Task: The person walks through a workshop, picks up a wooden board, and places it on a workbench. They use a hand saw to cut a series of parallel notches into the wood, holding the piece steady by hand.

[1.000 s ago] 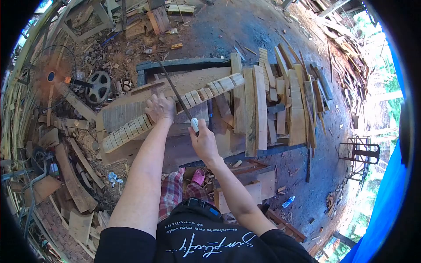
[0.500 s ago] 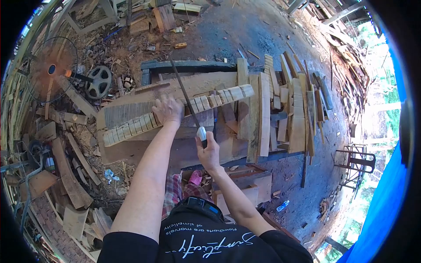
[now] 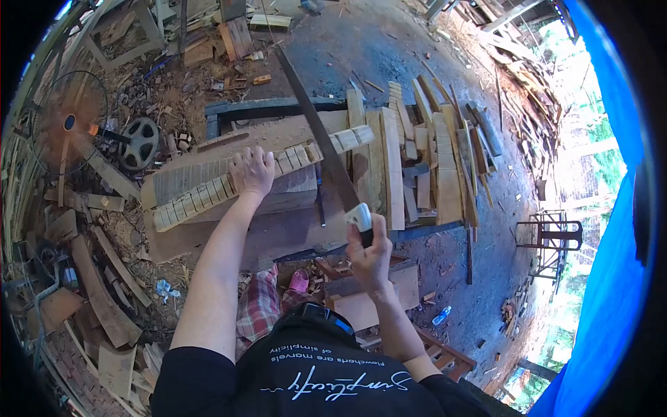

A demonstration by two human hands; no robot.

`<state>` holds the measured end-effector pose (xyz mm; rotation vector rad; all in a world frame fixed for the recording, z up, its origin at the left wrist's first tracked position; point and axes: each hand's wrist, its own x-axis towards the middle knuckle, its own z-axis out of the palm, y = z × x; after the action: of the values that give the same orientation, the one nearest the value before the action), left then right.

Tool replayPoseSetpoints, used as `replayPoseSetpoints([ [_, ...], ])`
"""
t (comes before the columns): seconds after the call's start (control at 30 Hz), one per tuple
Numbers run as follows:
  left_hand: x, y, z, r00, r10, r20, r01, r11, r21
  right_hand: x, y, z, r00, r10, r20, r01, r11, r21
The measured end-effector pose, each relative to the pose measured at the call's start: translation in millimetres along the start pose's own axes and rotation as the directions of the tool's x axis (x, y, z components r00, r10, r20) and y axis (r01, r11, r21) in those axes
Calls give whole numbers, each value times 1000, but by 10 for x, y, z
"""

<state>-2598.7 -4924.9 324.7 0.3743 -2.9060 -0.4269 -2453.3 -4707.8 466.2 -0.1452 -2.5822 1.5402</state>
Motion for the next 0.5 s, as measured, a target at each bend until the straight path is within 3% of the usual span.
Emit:
replayPoseSetpoints([
  [0.1,-47,-49,-94,977,168,133,-163,985,-48,-255,321,-244,992,120,-26,-120,993,-4],
  [0.2,-149,-119,-12,921,383,67,-370,917,-151,-575,550,-501,985,138,-104,-148,985,-87],
  [0.3,-231,-176,42,876,483,-20,-483,876,6,-844,787,-703,973,112,-203,-150,972,-180],
  [0.43,-207,-96,-18,926,360,117,-368,929,49,-835,1173,-913,935,141,-326,-204,964,-168],
  [0.5,-186,-22,-82,933,316,171,-328,943,47,-610,1394,-984,926,-66,-372,-34,966,-256],
])
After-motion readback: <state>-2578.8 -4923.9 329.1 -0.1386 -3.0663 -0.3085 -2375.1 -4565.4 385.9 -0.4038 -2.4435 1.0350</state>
